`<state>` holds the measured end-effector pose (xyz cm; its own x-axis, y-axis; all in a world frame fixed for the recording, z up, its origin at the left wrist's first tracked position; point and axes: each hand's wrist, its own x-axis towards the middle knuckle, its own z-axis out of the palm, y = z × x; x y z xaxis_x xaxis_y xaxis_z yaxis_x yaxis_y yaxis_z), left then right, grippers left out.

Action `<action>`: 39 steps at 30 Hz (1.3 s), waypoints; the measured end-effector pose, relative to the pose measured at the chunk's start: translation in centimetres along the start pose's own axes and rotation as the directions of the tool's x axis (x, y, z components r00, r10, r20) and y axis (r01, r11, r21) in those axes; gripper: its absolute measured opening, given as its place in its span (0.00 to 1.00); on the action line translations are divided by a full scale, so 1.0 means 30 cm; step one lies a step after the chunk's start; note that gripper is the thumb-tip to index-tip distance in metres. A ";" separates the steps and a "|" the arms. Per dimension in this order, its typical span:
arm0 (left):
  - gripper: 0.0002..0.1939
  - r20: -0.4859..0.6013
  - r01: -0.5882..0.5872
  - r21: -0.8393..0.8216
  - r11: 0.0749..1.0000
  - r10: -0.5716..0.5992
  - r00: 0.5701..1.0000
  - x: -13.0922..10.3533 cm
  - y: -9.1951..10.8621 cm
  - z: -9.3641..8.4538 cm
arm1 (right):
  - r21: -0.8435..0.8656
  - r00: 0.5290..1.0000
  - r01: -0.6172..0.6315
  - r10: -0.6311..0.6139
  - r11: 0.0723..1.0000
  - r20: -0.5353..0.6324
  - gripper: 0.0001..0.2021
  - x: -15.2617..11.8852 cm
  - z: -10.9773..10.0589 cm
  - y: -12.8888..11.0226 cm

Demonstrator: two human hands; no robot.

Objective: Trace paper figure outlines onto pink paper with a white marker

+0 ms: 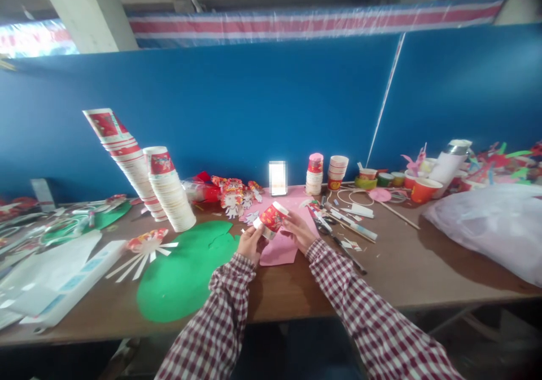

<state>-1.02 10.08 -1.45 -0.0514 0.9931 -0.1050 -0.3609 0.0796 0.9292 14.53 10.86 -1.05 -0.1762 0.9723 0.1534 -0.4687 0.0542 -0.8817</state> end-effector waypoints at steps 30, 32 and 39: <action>0.14 0.148 0.159 -0.159 0.974 -0.135 0.980 -0.012 0.002 0.005 | -0.034 1.000 0.030 -0.029 0.999 0.009 0.22 0.020 -0.021 0.031; 0.14 0.147 0.158 -0.167 0.973 -0.134 0.980 -0.013 0.004 0.006 | -0.028 0.999 0.040 -0.040 0.999 0.017 0.22 0.021 -0.022 0.031; 0.13 0.158 0.161 -0.180 0.970 -0.133 0.979 -0.017 0.013 0.006 | -0.017 0.994 0.026 -0.024 1.000 0.109 0.25 -0.001 0.004 0.008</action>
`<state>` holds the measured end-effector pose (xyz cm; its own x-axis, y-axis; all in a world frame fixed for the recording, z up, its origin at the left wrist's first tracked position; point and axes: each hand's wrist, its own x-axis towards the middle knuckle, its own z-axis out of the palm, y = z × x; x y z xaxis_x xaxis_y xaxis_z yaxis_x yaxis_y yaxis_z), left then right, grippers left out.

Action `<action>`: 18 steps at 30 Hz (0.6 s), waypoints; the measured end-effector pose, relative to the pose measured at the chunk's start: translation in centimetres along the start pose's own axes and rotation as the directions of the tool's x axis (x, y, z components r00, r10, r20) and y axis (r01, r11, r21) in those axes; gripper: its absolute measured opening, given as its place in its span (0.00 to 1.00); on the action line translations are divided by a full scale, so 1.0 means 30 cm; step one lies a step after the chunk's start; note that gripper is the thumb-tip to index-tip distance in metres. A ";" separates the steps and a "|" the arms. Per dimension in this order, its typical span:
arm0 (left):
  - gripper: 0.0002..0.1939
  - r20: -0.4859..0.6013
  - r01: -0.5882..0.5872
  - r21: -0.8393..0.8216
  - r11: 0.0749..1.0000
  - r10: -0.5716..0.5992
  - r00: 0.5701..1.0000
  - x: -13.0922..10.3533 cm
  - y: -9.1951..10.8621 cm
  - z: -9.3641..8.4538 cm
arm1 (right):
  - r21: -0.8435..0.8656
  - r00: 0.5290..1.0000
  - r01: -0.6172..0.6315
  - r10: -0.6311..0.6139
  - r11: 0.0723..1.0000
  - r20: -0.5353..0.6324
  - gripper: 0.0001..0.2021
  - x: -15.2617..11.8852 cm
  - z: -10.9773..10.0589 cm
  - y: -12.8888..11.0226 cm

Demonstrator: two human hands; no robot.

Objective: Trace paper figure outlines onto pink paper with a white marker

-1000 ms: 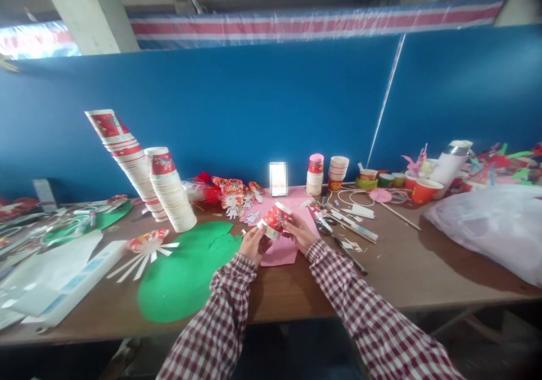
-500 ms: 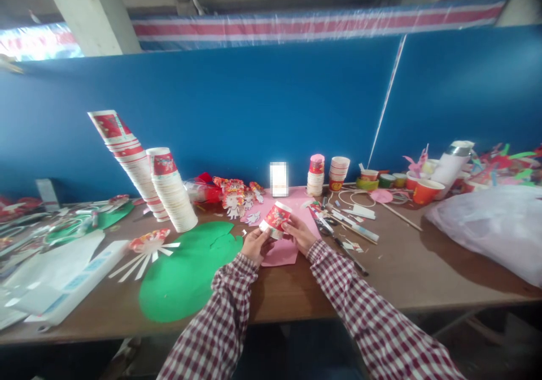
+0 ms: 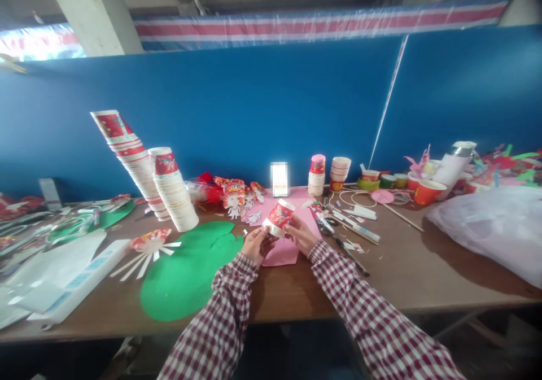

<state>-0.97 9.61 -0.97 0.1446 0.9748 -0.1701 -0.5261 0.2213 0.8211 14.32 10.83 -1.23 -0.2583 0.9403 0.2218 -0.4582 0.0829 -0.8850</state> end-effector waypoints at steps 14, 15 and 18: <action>0.12 -0.028 -0.018 0.061 0.998 0.019 0.999 0.012 -0.008 -0.010 | -0.047 0.990 0.002 -0.009 0.999 -0.141 0.23 0.012 -0.022 0.018; 0.13 -0.038 -0.030 0.071 0.997 0.033 0.999 0.015 -0.010 -0.012 | -0.053 0.988 0.001 -0.009 0.999 -0.151 0.22 0.014 -0.025 0.020; 0.16 -0.089 -0.100 0.099 0.990 0.109 0.990 0.028 -0.019 -0.024 | -0.074 0.983 -0.004 -0.009 0.997 -0.183 0.22 0.020 -0.036 0.027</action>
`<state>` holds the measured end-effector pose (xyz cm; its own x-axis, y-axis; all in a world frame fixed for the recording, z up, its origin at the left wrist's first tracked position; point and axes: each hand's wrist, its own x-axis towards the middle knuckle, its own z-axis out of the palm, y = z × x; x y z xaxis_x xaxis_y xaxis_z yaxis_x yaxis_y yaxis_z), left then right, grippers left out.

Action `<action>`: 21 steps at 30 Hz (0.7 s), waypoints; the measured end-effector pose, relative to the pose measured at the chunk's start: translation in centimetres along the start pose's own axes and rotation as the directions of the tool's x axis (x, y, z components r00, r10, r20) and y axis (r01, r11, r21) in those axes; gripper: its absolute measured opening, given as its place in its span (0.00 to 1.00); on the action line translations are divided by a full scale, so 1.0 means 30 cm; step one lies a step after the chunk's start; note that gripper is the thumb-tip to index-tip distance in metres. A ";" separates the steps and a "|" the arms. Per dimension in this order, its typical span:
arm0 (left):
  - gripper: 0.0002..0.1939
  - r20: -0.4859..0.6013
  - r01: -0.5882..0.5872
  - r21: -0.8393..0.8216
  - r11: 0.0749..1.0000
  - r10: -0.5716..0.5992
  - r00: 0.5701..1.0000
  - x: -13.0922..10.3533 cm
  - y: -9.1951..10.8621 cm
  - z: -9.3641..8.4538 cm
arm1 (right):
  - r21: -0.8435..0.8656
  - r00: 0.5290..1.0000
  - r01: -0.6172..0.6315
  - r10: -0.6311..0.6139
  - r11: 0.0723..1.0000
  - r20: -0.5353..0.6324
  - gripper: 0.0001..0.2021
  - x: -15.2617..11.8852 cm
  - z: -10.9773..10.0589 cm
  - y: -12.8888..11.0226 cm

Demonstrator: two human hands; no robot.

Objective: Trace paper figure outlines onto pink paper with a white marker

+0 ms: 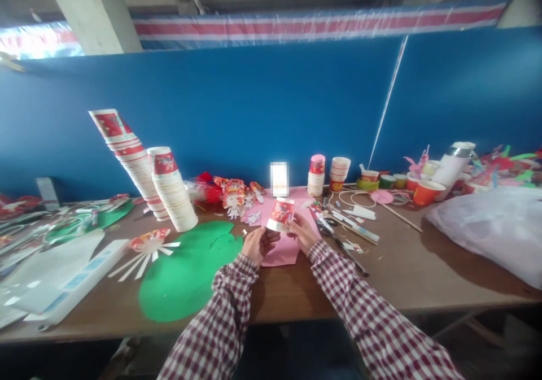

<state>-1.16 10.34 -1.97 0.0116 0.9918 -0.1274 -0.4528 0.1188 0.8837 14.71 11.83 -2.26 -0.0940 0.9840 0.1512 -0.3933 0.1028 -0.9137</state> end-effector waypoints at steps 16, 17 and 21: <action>0.25 0.084 -0.266 0.038 0.963 0.262 0.961 0.025 -0.035 -0.004 | -0.161 0.994 0.032 -0.014 0.987 0.110 0.22 -0.014 0.021 -0.012; 0.24 0.084 -0.261 0.036 0.965 0.258 0.963 0.028 -0.038 -0.007 | -0.161 0.994 0.027 -0.010 0.987 0.109 0.22 -0.013 0.019 -0.009; 0.24 0.081 -0.232 0.031 0.972 0.229 0.970 0.034 -0.043 -0.014 | -0.144 0.996 0.004 0.010 0.990 0.094 0.20 -0.013 0.014 -0.001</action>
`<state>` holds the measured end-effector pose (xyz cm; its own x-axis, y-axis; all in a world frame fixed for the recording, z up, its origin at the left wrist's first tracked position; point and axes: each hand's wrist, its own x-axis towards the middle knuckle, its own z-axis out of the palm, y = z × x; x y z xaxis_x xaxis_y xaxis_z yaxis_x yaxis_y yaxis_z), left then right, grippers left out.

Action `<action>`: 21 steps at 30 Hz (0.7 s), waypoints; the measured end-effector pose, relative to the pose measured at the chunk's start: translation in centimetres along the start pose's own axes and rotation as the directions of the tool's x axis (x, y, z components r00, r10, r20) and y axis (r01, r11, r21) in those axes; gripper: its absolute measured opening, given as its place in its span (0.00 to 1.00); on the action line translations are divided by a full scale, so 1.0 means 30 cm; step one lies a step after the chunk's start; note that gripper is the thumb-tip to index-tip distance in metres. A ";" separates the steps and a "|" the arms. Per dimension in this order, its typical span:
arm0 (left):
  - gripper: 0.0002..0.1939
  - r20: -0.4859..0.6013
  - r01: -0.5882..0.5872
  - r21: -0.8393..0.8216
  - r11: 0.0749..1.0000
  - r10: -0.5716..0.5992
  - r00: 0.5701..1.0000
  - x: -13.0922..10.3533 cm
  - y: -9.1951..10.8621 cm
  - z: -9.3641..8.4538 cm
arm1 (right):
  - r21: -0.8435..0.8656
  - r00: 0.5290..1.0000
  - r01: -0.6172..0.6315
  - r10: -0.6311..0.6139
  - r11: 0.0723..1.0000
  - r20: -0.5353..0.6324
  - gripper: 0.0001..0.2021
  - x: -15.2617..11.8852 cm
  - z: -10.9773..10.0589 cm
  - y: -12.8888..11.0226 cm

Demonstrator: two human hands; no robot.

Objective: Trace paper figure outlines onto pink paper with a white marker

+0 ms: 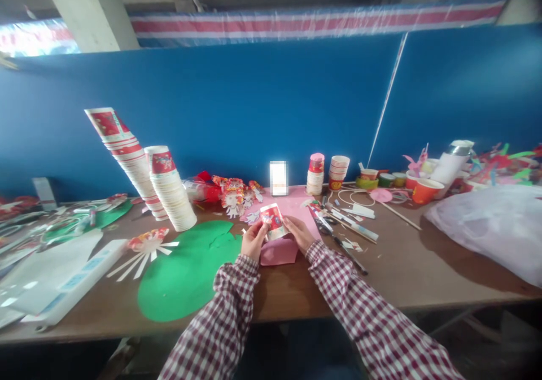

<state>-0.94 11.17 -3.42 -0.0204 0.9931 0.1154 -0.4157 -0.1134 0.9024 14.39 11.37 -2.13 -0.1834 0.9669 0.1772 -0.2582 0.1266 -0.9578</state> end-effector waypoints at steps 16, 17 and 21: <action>0.22 0.034 -0.004 0.070 0.998 0.002 0.999 -0.012 0.006 -0.003 | -0.067 0.999 0.033 -0.032 0.997 0.015 0.21 -0.003 0.001 -0.009; 0.22 0.034 -0.005 0.075 0.997 0.003 0.999 -0.010 0.004 -0.005 | -0.070 0.999 0.037 -0.036 0.997 0.019 0.21 -0.003 0.002 -0.009; 0.23 0.029 0.006 0.063 0.998 -0.007 1.000 -0.005 -0.002 -0.007 | -0.086 1.000 0.030 -0.029 0.996 0.011 0.20 -0.009 0.005 -0.014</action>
<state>-1.10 11.02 -3.58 0.0090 0.9926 0.1207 -0.3579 -0.1095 0.9273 14.39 11.02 -1.75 -0.1862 0.9603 0.2076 -0.1814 0.1741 -0.9679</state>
